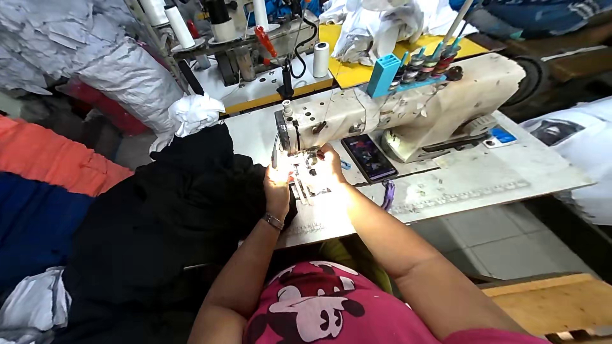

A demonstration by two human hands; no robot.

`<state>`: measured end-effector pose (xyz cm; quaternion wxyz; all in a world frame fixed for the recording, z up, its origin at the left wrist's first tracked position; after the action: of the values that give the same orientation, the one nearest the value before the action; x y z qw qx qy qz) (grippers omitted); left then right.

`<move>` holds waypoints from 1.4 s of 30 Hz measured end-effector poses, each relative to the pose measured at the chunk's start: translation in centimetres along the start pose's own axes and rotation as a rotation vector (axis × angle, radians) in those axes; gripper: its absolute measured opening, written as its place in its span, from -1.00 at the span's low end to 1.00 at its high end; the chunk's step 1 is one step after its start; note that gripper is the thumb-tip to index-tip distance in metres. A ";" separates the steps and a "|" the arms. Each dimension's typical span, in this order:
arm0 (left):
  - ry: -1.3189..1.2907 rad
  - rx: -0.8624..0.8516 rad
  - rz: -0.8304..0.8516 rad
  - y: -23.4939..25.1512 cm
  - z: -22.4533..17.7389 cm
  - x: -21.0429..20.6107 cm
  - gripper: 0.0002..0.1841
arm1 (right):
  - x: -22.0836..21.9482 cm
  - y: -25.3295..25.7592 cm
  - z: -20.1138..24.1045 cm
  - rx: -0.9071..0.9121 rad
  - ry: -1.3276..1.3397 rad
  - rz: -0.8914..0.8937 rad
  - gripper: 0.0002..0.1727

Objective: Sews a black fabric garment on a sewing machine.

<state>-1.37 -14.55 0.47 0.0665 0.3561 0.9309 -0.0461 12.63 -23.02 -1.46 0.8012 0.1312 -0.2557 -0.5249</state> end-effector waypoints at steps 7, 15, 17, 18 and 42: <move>0.074 -0.018 0.029 0.1 0.8 0.5 -0.57 | 1.6 0.9 1.4 -0.136 0.012 -0.036 -0.73; 0.462 -0.212 0.110 0.0 0.4 1.2 -0.87 | 5.2 1.0 2.7 0.039 -0.226 0.325 -0.82; 0.617 -0.347 0.100 -0.1 0.5 1.4 -0.84 | 5.7 -0.8 3.4 0.065 -0.210 0.365 -0.80; 0.718 -0.409 0.106 -0.2 0.4 1.6 -0.82 | 5.7 -1.7 4.1 0.041 -0.204 0.380 -0.78; 1.151 -0.786 0.350 -0.3 -1.7 3.3 -0.75 | 2.7 -4.8 6.1 -0.074 -0.180 0.649 -0.76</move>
<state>-4.15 -12.37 1.62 -0.3050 0.4179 0.6954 0.4988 6.46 -27.11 2.06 0.9049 -0.0332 -0.3347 -0.2609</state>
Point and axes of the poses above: each hand's wrist, its own y-axis towards the middle knuckle, its own x-axis out of the back of the hand, z = x × y, the point moved 1 cm from there along y, towards the middle knuckle, and after that the axes turned 8 degrees about x, right-handed, at the moved point
